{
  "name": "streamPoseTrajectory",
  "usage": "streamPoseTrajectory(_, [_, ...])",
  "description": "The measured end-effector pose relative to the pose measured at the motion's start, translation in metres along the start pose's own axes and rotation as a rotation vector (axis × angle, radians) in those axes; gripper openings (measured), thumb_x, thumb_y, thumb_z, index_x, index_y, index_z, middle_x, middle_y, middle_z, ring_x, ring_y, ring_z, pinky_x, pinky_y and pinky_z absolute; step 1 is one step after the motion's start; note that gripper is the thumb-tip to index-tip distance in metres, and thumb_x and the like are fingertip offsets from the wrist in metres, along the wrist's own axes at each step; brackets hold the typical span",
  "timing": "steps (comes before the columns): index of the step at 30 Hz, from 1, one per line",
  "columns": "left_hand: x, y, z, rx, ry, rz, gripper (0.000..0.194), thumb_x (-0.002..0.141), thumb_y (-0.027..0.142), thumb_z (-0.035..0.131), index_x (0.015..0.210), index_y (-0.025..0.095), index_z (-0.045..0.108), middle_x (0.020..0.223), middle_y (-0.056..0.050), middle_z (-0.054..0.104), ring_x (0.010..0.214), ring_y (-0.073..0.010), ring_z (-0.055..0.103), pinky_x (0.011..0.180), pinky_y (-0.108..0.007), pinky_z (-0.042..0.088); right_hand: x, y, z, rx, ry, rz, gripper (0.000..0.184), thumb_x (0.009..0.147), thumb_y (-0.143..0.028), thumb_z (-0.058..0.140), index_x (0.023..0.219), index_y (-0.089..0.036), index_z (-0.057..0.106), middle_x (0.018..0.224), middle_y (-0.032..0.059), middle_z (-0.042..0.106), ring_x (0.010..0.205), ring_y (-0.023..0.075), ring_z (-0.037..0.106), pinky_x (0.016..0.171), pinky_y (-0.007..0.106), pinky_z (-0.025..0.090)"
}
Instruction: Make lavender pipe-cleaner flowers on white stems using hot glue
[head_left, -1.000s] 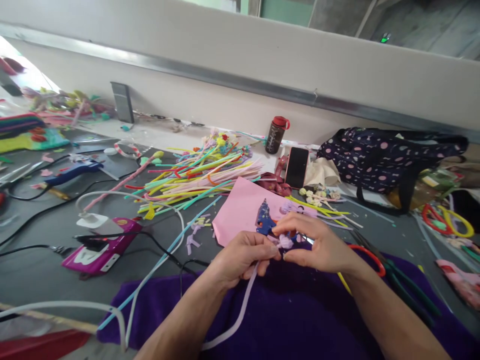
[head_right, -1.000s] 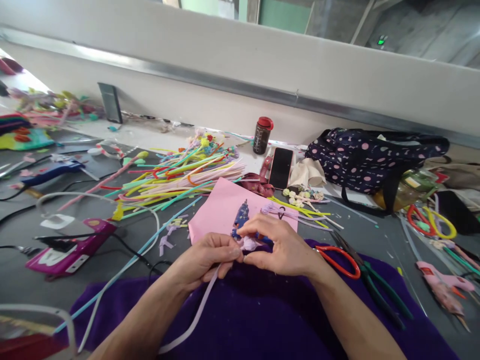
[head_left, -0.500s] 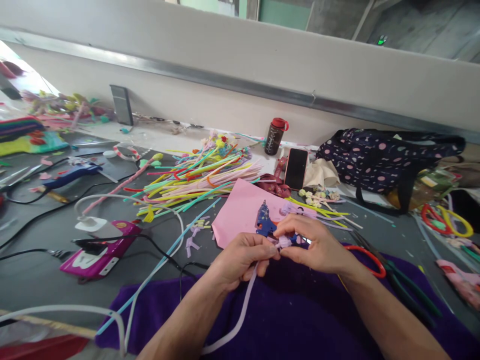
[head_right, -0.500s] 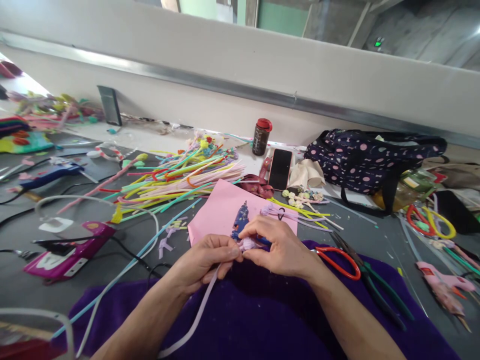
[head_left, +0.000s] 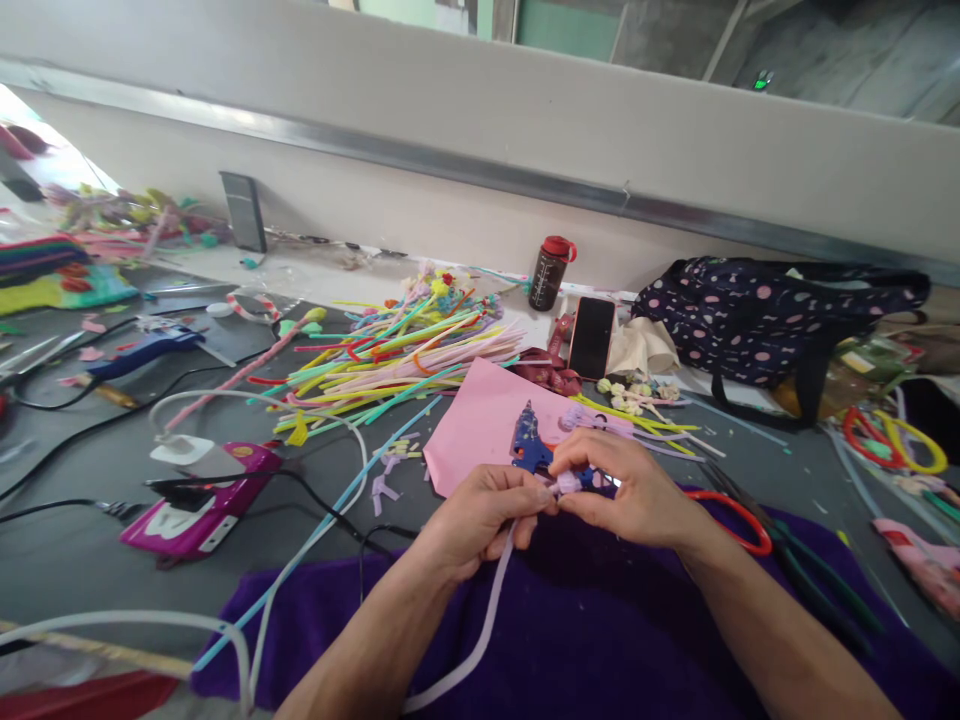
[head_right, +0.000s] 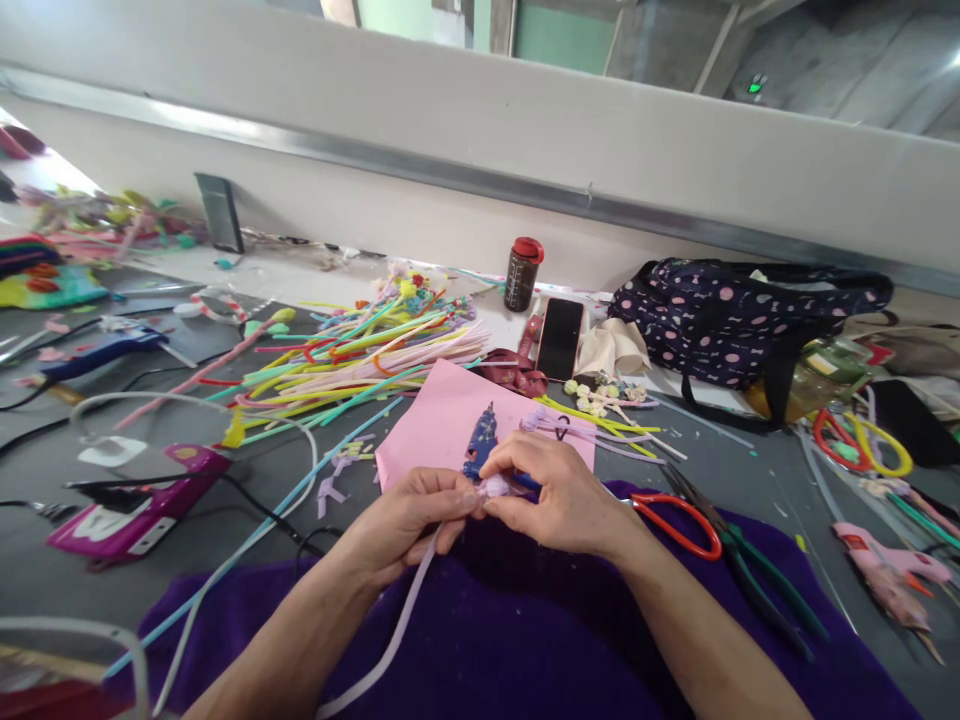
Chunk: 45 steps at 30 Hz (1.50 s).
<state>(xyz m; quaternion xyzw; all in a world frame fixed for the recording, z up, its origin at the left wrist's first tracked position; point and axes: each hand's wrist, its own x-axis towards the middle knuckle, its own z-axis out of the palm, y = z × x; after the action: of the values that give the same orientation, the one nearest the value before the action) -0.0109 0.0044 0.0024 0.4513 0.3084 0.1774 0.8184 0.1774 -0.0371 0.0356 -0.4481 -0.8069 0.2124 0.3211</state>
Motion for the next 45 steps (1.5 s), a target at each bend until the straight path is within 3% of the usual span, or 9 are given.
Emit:
streamPoseTrajectory(8, [0.001,0.0,0.0,0.007,0.011,0.001,0.023,0.074,0.034,0.061,0.068,0.012,0.061,0.039,0.005,0.049,0.025,-0.0008,0.022,0.029,-0.019,0.006,0.0,0.0,0.0,-0.011,0.008,0.005,0.018,0.074,-0.018,0.063,0.092,-0.02,0.06,0.085,0.0034,0.063,0.079,0.0178,0.058,0.076,0.033,0.046])
streamPoseTrajectory(12, [0.0,-0.001,0.001,-0.002,0.027,0.046,0.024,0.073,0.037,0.062,0.07,0.013,0.06,0.043,0.004,0.052,0.027,-0.0009,0.026,0.03,-0.018,0.01,0.0,-0.003,-0.005,0.018,0.0,0.011,0.047,0.07,-0.029,0.071,0.113,-0.02,0.055,0.1,0.0066,0.062,0.086,0.0199,0.057,0.075,0.032,0.046])
streamPoseTrajectory(14, [-0.001,-0.001,0.002,-0.013,0.056,0.087,0.024,0.072,0.037,0.064,0.068,0.014,0.059,0.048,0.003,0.056,0.029,-0.0007,0.03,0.032,-0.017,0.014,0.0,-0.004,-0.007,0.05,0.02,0.033,0.053,0.07,-0.034,0.07,0.118,-0.021,0.053,0.102,0.0068,0.061,0.084,0.0192,0.056,0.073,0.031,0.046])
streamPoseTrajectory(19, [-0.003,0.001,0.007,0.027,0.108,0.172,0.024,0.069,0.036,0.068,0.067,0.013,0.061,0.059,0.001,0.061,0.033,-0.0003,0.034,0.034,-0.017,0.021,0.0,-0.006,-0.007,0.134,0.068,0.039,0.044,0.075,-0.042,0.065,0.113,-0.02,0.057,0.089,0.0044,0.06,0.072,0.016,0.054,0.066,0.028,0.045])
streamPoseTrajectory(26, [-0.001,-0.002,0.009,0.181,0.127,0.197,0.029,0.071,0.04,0.066,0.074,0.012,0.062,0.064,-0.001,0.063,0.03,-0.0006,0.036,0.031,-0.017,0.019,0.0,-0.006,-0.005,0.174,0.139,-0.015,0.033,0.076,-0.032,0.065,0.107,-0.021,0.06,0.077,0.0013,0.056,0.065,0.0135,0.053,0.059,0.026,0.044])
streamPoseTrajectory(31, [0.0,-0.005,0.012,0.202,0.194,0.266,0.033,0.072,0.039,0.065,0.094,0.017,0.056,0.059,0.003,0.06,0.034,-0.0024,0.038,0.034,-0.015,0.024,0.001,-0.006,-0.003,0.149,0.161,0.041,0.025,0.077,-0.024,0.064,0.102,-0.02,0.062,0.075,0.0002,0.055,0.065,0.0127,0.052,0.06,0.025,0.043])
streamPoseTrajectory(36, [-0.001,-0.007,0.014,0.267,0.33,0.411,0.022,0.072,0.03,0.066,0.089,0.017,0.059,0.064,0.003,0.06,0.051,-0.0045,0.048,0.047,-0.014,0.033,0.004,-0.008,0.003,0.149,0.19,0.088,0.017,0.078,-0.022,0.063,0.094,-0.019,0.063,0.072,-0.0006,0.054,0.062,0.0115,0.051,0.056,0.023,0.041])
streamPoseTrajectory(42, [0.0,-0.01,0.015,0.295,0.446,0.435,0.026,0.07,0.029,0.067,0.094,0.018,0.062,0.077,-0.002,0.067,0.069,-0.0136,0.062,0.055,-0.019,0.045,0.003,-0.005,0.014,0.155,0.218,0.191,0.016,0.078,-0.023,0.061,0.093,-0.018,0.063,0.073,0.0003,0.058,0.06,0.0117,0.053,0.056,0.023,0.043])
streamPoseTrajectory(45, [0.001,-0.011,0.015,0.318,0.456,0.425,0.027,0.072,0.03,0.065,0.095,0.017,0.064,0.076,-0.003,0.067,0.065,-0.0154,0.064,0.052,-0.021,0.047,0.002,-0.002,0.017,0.161,0.226,0.232,0.016,0.078,-0.025,0.062,0.093,-0.017,0.063,0.075,0.0011,0.062,0.061,0.012,0.055,0.056,0.023,0.044])
